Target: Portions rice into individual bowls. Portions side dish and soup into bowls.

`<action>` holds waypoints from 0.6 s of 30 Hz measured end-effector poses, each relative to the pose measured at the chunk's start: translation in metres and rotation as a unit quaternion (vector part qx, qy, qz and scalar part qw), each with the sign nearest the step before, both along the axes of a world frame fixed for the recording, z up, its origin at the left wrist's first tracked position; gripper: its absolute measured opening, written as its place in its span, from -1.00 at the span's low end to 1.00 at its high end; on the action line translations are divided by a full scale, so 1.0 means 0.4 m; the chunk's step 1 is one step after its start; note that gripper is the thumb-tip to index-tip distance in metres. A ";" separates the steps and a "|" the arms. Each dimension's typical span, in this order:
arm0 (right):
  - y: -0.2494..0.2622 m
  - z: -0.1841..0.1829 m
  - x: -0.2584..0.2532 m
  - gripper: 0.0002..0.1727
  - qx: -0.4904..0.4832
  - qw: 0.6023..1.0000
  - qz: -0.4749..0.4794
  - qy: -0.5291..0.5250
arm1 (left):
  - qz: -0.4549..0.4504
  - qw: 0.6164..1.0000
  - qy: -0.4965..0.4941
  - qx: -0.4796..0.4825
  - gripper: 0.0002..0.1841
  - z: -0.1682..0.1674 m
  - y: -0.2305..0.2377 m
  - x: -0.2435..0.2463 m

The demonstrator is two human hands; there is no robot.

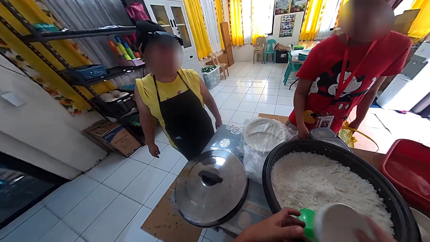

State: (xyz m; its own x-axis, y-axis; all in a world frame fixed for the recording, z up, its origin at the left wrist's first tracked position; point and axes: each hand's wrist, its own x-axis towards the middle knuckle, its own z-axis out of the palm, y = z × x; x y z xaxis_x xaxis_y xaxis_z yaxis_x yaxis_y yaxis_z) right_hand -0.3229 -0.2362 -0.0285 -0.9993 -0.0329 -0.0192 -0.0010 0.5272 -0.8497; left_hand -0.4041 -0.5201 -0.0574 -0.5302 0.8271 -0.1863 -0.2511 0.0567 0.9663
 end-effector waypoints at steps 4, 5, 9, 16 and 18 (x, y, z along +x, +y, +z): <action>-0.196 -0.060 -0.082 -0.46 -0.016 0.998 0.053 0.001 | 0.137 0.989 -0.045 -0.039 -0.35 0.002 -0.076 0.008; -0.222 -0.068 -0.091 -0.45 -0.029 0.998 0.061 0.000 | 0.170 0.983 -0.056 -0.038 -0.35 -0.008 -0.098 0.008; -0.188 -0.060 -0.136 -0.46 -0.076 0.996 0.054 -0.004 | 0.299 0.947 -0.106 -0.056 -0.45 -0.023 -0.196 0.016; -0.028 -0.097 -0.219 -0.61 0.200 0.973 -0.015 -0.113 | 0.406 0.906 -0.107 -0.055 -0.46 -0.065 -0.351 -0.061; -0.082 -0.100 -0.220 -0.46 0.251 0.936 0.072 -0.236 | 0.402 0.909 -0.105 -0.042 -0.50 -0.067 -0.368 -0.083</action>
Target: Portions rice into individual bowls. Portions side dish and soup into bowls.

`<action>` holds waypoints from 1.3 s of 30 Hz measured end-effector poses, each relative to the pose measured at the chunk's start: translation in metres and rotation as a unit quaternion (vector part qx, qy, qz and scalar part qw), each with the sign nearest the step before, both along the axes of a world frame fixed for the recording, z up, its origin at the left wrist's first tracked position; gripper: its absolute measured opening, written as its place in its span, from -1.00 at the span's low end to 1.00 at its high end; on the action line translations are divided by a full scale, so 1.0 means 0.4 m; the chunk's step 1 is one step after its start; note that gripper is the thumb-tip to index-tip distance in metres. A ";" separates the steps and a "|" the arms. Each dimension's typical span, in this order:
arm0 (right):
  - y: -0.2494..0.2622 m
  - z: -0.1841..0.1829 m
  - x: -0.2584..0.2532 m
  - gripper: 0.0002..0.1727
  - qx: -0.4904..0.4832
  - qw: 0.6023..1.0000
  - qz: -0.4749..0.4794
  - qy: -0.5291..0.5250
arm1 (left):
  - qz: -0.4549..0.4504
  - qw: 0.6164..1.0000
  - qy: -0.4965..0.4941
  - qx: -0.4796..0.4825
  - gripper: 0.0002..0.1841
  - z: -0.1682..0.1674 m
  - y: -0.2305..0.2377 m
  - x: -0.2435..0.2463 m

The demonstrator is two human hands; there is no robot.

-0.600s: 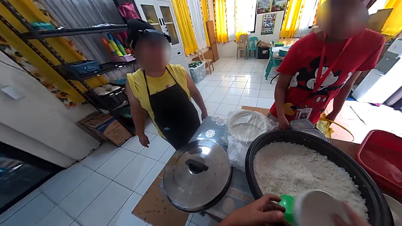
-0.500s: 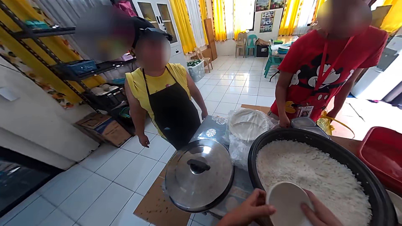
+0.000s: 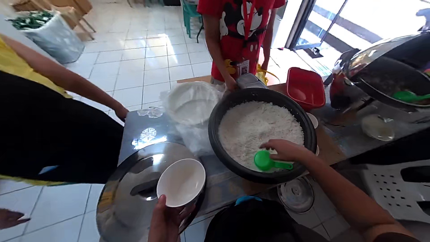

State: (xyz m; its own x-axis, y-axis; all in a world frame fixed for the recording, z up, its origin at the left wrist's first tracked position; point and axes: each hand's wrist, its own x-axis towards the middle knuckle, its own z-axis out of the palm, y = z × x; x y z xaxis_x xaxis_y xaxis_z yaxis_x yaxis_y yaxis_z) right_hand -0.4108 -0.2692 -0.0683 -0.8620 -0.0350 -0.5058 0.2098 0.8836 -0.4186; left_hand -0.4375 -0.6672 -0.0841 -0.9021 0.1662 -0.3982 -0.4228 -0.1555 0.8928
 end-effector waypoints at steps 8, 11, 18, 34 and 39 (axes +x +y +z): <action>-0.075 0.016 0.060 -0.27 0.155 0.968 -0.094 -0.171 | -0.065 0.998 0.000 0.012 -0.55 -0.016 0.000 -0.038; -0.074 0.008 0.061 -0.25 0.157 0.973 -0.077 -0.151 | -0.076 0.997 -0.002 0.017 -0.56 -0.027 0.000 -0.045; -0.111 -0.005 -0.043 -0.09 0.107 0.988 -0.015 -0.106 | -0.078 0.997 -0.021 0.005 -0.50 -0.033 0.026 -0.054; -0.109 -0.038 -0.219 -0.32 0.162 0.986 -0.004 -0.040 | -0.021 0.999 -0.040 0.013 -0.47 -0.032 0.043 0.018; -0.120 -0.050 -0.155 -0.29 0.125 0.990 0.039 -0.061 | -0.028 0.998 -0.053 0.010 -0.47 -0.028 0.065 0.013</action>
